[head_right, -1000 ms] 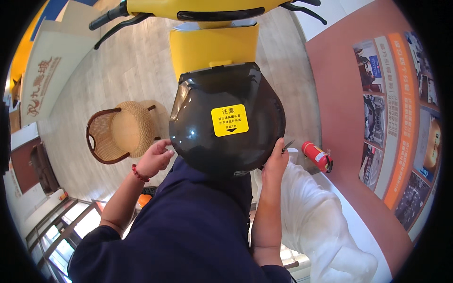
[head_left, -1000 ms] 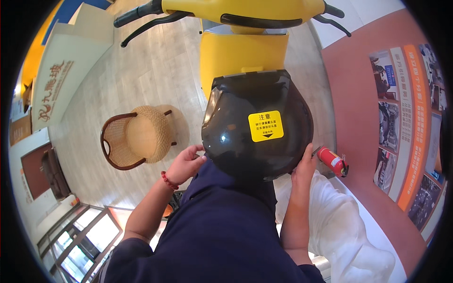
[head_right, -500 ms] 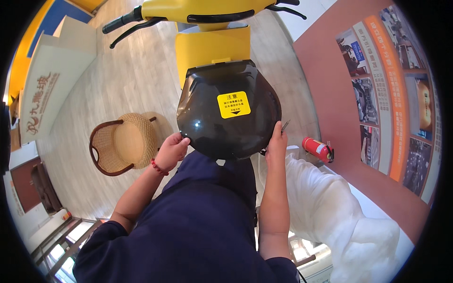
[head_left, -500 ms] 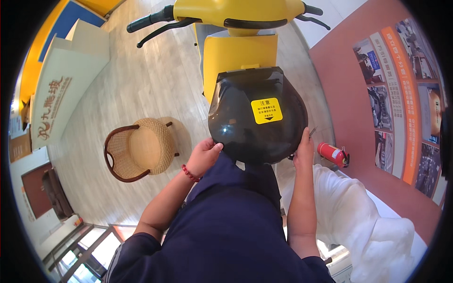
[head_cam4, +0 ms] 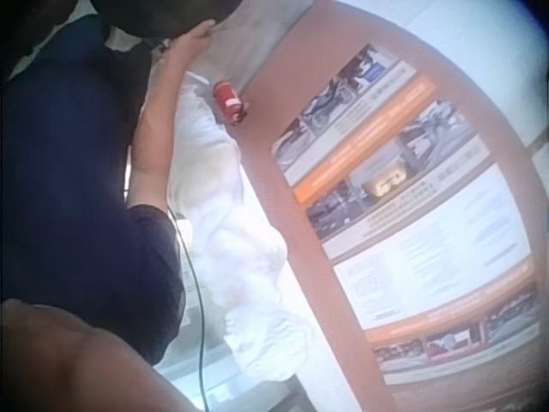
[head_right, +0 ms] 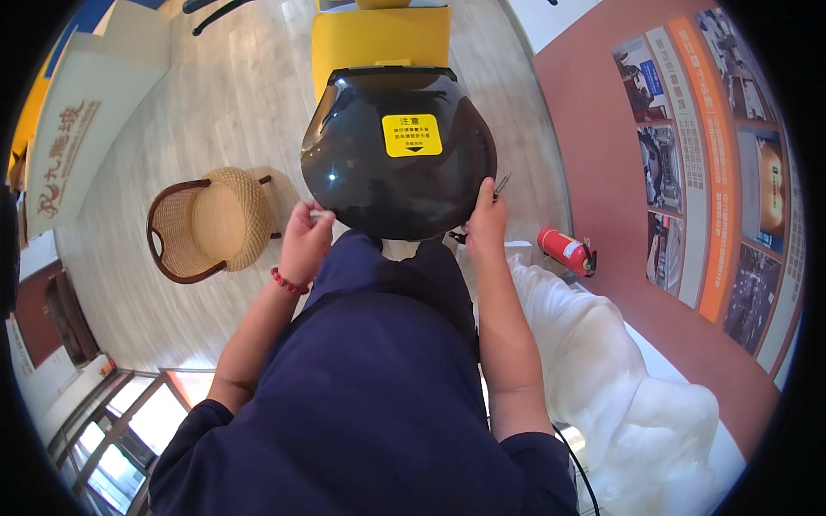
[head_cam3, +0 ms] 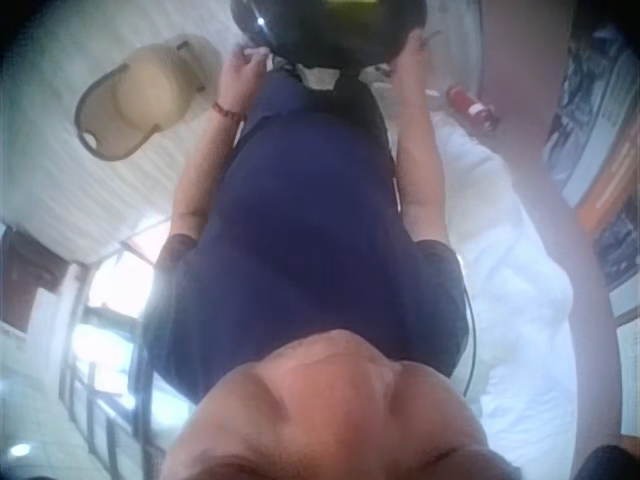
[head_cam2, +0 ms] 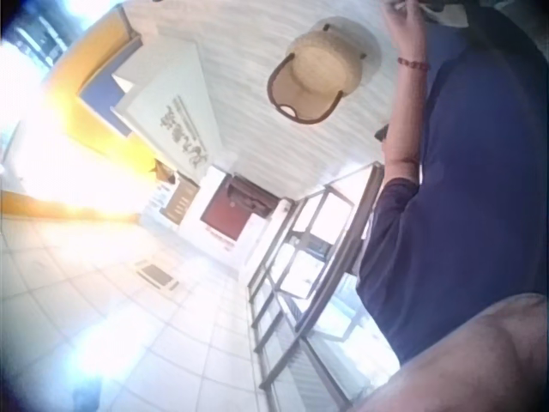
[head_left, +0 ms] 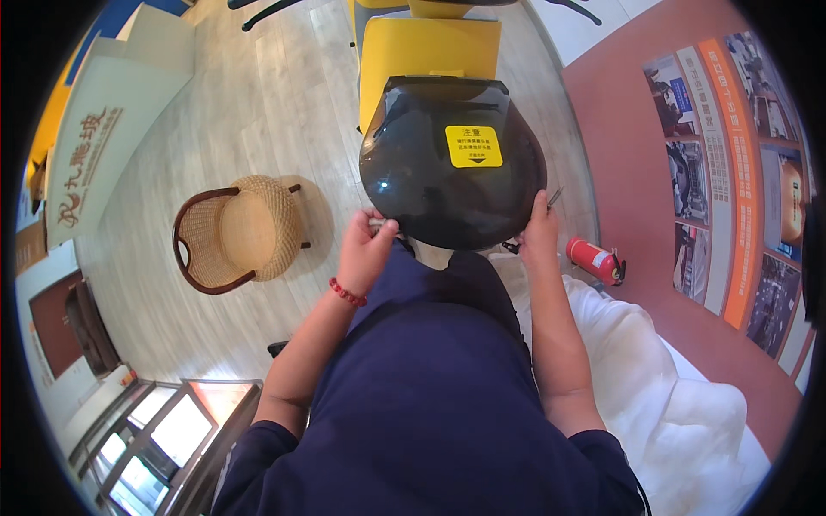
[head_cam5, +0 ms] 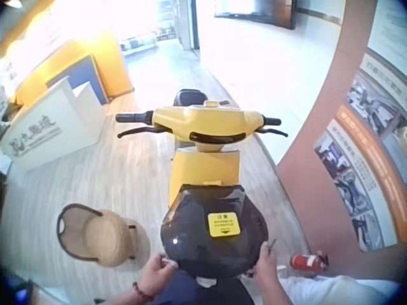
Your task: Installing and securing a storage compartment onto a yellow electric motorcycle using a screwdriver.
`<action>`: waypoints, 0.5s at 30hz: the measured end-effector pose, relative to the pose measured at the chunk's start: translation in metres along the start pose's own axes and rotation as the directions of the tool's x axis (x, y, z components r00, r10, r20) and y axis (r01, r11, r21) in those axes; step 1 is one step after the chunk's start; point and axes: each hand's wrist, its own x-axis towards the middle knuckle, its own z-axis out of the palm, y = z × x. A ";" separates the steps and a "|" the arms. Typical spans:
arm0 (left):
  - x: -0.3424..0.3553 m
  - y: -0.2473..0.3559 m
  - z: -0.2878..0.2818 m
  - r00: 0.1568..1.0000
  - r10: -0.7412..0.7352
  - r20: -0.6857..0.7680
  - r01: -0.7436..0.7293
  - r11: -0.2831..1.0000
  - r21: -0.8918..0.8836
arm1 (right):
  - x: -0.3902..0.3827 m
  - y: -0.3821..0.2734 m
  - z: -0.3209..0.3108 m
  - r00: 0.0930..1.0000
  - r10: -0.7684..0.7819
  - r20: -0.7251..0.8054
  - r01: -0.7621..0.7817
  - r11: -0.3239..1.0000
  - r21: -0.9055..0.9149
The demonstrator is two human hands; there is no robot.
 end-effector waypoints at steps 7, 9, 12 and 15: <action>-0.015 -0.037 0.024 0.986 -0.024 0.165 -0.035 0.938 0.345 | -0.006 -0.003 0.006 0.999 -0.042 0.007 0.042 0.999 0.003; -0.018 -0.038 0.030 0.991 -0.033 0.126 -0.020 0.918 0.397 | -0.003 -0.002 0.001 0.999 -0.039 0.030 0.039 0.999 0.008; -0.017 -0.045 0.039 0.996 -0.013 0.092 -0.035 0.863 0.504 | 0.004 0.000 -0.004 0.998 -0.039 0.053 0.039 0.999 -0.012; -0.024 -0.030 0.053 0.996 0.044 0.076 -0.081 0.784 0.616 | 0.001 -0.004 -0.003 0.994 -0.067 0.083 0.069 0.997 -0.032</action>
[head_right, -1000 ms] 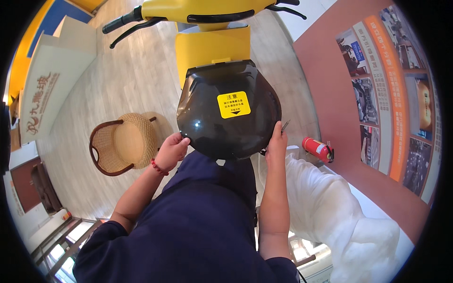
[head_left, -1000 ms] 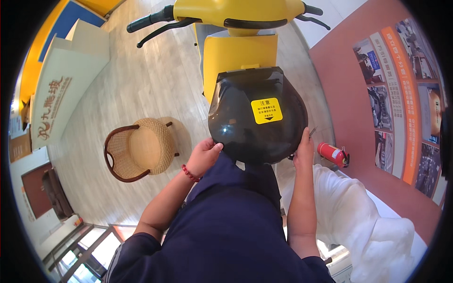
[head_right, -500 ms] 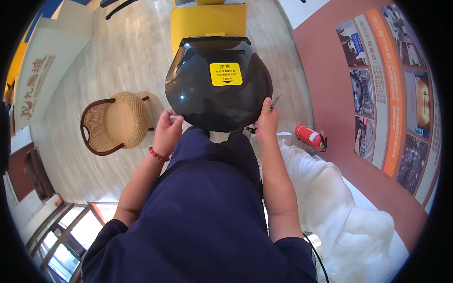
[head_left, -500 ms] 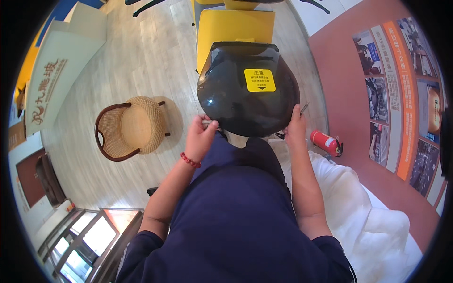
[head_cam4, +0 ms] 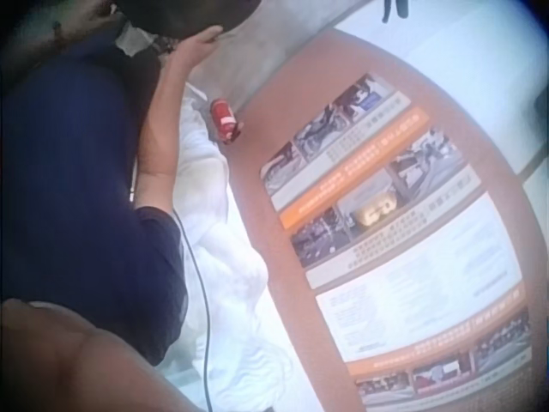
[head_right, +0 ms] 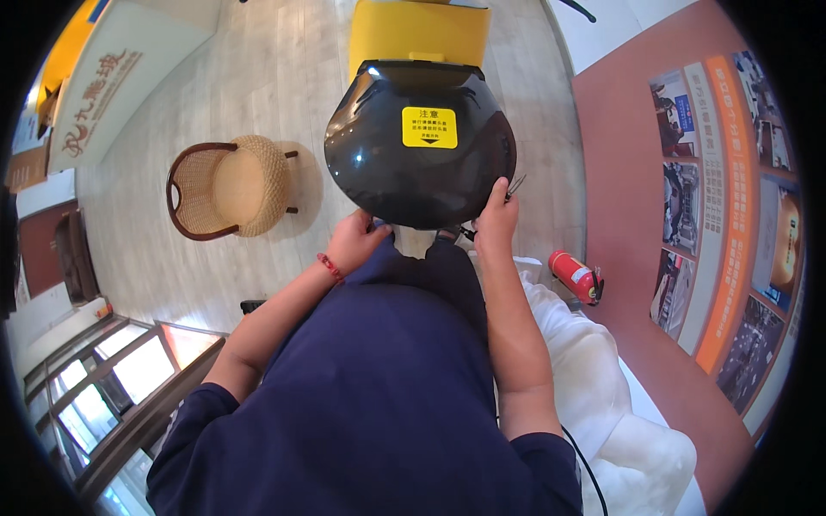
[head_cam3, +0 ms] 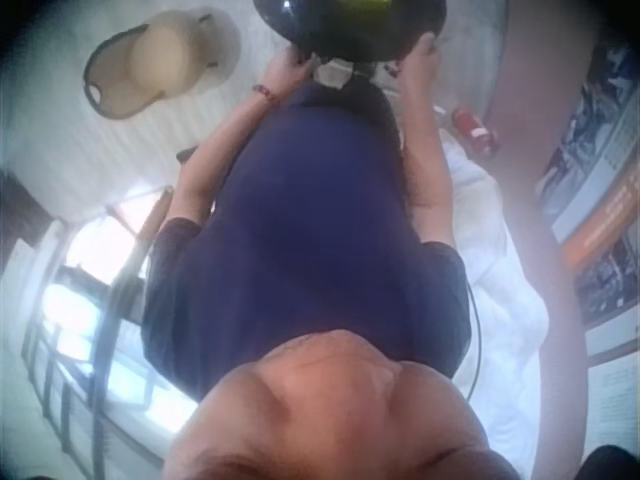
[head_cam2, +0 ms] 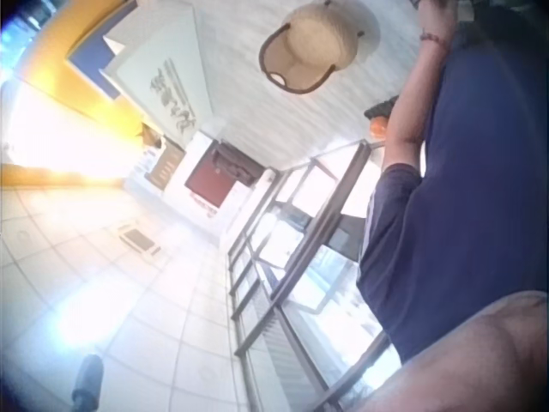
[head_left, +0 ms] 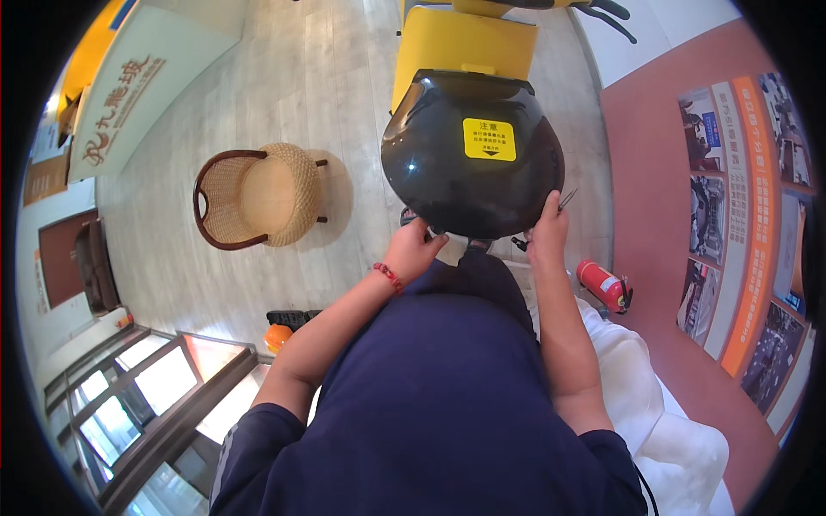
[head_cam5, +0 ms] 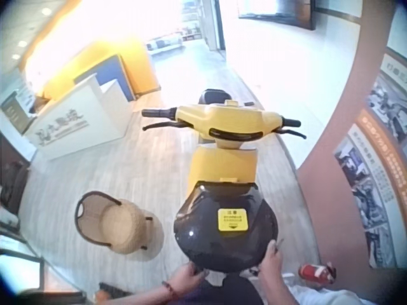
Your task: Installing and securing a storage compartment onto a yellow electric motorcycle using a screwdriver.
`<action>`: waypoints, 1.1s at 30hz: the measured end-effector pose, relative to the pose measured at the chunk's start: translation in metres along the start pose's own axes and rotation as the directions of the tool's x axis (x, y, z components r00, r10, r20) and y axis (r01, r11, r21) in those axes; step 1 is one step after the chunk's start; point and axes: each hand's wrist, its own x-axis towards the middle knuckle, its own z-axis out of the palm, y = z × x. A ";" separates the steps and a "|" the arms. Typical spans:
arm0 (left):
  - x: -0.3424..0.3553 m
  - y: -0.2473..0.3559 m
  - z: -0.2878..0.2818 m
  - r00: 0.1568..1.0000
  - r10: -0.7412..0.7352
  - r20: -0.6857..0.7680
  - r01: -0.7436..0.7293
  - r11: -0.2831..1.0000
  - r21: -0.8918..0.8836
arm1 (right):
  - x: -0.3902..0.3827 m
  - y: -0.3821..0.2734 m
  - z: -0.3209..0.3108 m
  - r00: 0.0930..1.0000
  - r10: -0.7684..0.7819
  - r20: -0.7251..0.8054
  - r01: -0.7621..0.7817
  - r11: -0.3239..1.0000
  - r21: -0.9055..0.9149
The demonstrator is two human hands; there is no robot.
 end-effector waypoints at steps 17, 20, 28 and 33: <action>0.008 -0.041 0.032 0.934 -0.147 0.325 0.356 0.333 -0.873 | -0.008 0.000 0.002 0.997 0.069 0.037 -0.068 0.997 -0.027; 0.008 -0.039 0.033 0.904 -0.119 0.412 0.428 0.187 -0.884 | -0.012 -0.001 0.003 0.998 0.069 0.010 -0.068 0.996 -0.053; 0.011 -0.028 0.046 0.969 -0.143 0.200 0.246 0.579 -0.777 | -0.009 -0.019 -0.003 0.992 0.121 0.028 -0.119 0.990 -0.077; 0.000 -0.020 0.031 0.977 -0.038 0.209 0.202 0.462 -0.863 | -0.014 -0.036 0.002 0.988 0.137 0.066 -0.133 0.989 -0.057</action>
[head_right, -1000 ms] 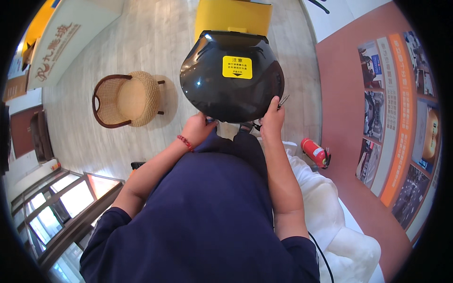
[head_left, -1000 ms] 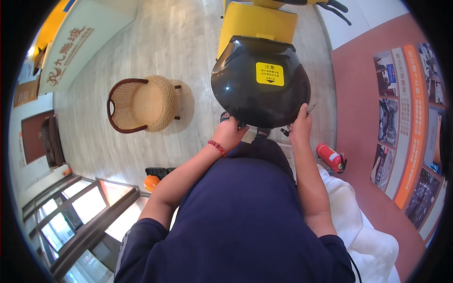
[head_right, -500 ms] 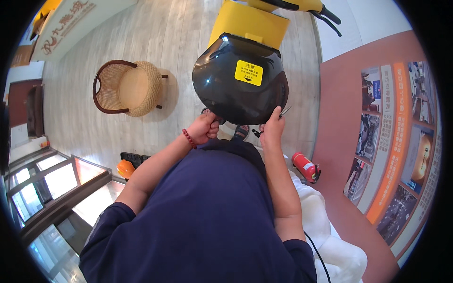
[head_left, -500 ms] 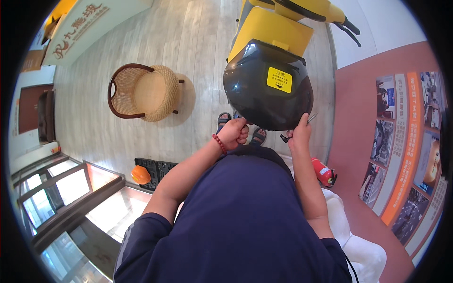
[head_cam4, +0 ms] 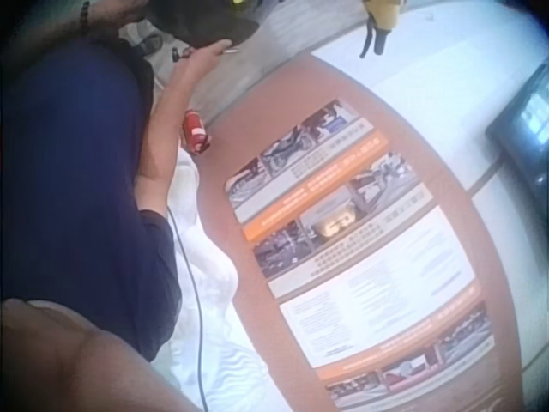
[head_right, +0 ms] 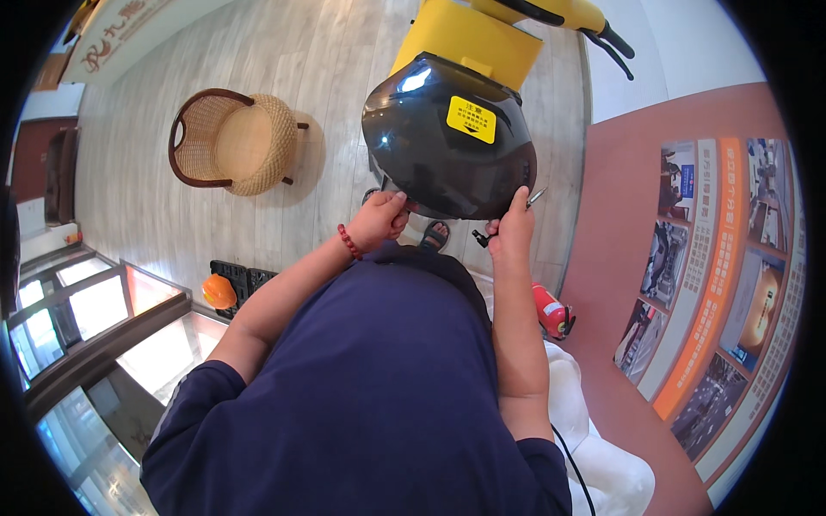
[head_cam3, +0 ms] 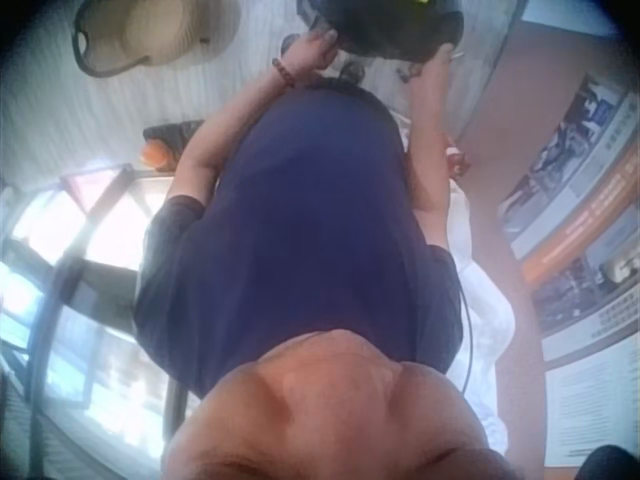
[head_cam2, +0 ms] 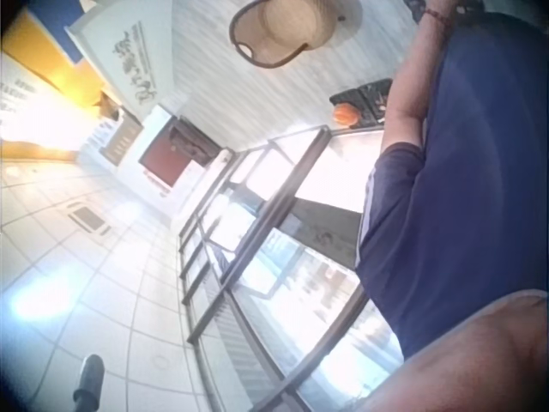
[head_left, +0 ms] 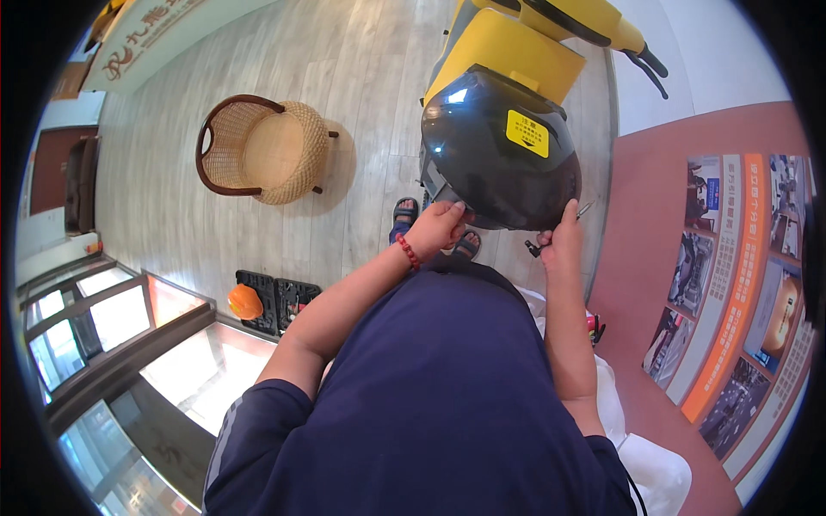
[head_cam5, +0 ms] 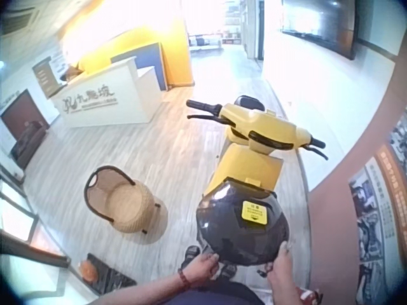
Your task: Installing and securing a storage compartment onto a yellow electric motorcycle using a screwdriver.
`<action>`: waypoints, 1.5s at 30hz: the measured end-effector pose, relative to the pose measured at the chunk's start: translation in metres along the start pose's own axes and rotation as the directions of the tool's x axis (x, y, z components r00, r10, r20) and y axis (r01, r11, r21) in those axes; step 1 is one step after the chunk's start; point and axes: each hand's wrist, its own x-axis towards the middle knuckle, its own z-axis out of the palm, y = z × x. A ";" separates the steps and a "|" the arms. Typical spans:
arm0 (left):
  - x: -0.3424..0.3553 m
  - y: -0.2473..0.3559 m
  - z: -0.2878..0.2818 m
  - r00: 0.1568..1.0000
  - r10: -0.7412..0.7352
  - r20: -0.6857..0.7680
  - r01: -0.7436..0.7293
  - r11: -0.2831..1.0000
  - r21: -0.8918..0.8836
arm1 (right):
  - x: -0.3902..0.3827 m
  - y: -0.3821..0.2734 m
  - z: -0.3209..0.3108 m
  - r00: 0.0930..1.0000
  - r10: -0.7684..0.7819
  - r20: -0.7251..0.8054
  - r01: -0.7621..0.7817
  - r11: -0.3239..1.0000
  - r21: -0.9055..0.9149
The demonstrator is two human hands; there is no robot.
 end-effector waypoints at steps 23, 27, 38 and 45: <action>0.002 0.003 0.000 1.000 -0.013 0.025 0.013 1.000 0.010 | -0.004 -0.003 0.000 1.000 -0.012 0.021 0.013 0.999 -0.046; 0.009 -0.005 -0.002 0.998 -0.051 -0.040 0.054 0.996 0.069 | 0.004 0.007 -0.004 0.998 -0.027 0.063 0.030 0.998 -0.048; 0.021 -0.023 -0.002 0.986 -0.128 -0.106 0.125 0.991 -0.038 | 0.021 0.021 -0.013 1.000 0.014 -0.007 -0.016 0.968 -0.250; 0.028 -0.038 -0.010 0.991 -0.118 -0.055 0.113 0.989 -0.094 | 0.029 0.019 -0.023 0.998 -0.057 0.034 0.065 0.924 -0.377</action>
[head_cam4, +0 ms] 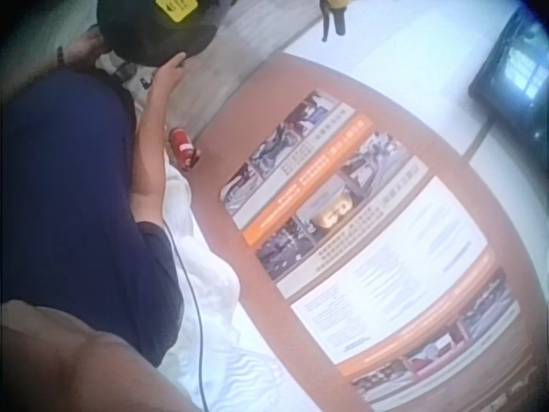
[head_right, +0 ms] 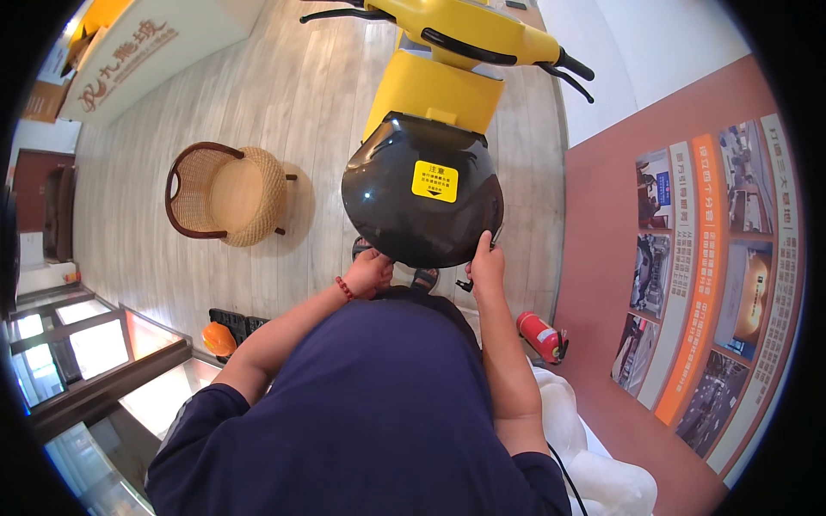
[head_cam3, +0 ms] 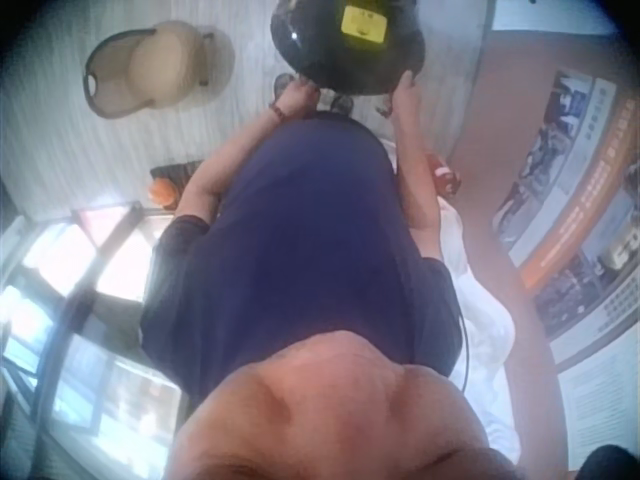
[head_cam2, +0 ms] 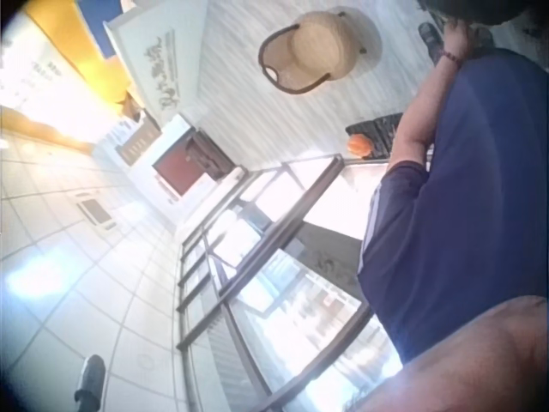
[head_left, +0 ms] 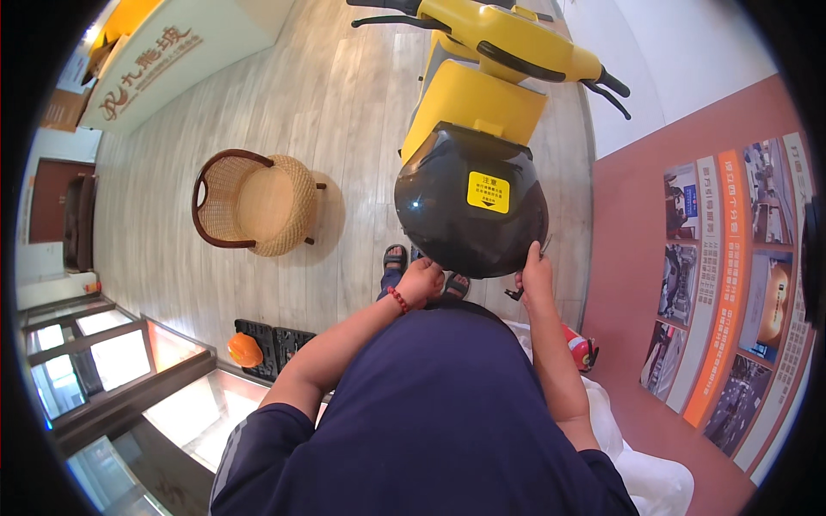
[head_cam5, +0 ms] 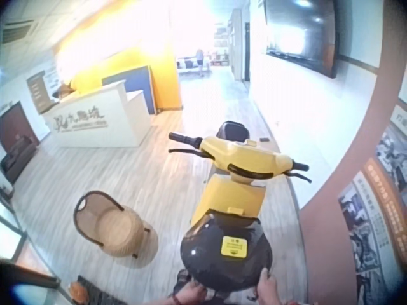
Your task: Installing and securing a storage compartment onto a yellow electric motorcycle using a screwdriver.
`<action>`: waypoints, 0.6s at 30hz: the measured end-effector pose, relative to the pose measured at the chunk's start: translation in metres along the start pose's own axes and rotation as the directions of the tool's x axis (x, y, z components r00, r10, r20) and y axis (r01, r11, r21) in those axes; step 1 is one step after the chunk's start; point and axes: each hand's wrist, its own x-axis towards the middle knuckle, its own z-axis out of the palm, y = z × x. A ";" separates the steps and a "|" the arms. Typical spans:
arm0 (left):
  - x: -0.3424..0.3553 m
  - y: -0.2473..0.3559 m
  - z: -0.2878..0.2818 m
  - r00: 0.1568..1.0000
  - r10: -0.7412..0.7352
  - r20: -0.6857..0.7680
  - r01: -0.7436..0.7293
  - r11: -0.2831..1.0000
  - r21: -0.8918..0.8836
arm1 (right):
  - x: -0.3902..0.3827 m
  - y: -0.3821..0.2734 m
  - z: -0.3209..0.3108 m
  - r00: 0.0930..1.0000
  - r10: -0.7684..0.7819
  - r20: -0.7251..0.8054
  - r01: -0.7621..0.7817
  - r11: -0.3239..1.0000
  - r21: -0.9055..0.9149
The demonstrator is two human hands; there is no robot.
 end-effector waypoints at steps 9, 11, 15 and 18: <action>0.000 -0.003 -0.004 0.999 0.025 0.046 -0.024 1.000 -0.016 | 0.014 0.011 -0.005 0.931 -0.325 -0.164 0.231 0.875 -0.425; -0.003 0.003 0.003 1.000 0.019 0.021 -0.018 1.000 -0.012 | 0.016 0.011 -0.011 0.894 -0.438 -0.092 0.342 0.800 -0.493; -0.011 0.009 0.015 0.998 0.018 -0.057 -0.018 1.000 -0.007 | 0.014 0.010 -0.014 0.903 -0.424 -0.071 0.361 0.838 -0.408; -0.011 0.007 0.012 0.997 0.029 -0.070 -0.027 0.999 0.019 | 0.006 0.003 -0.012 0.921 -0.386 -0.054 0.325 0.837 -0.440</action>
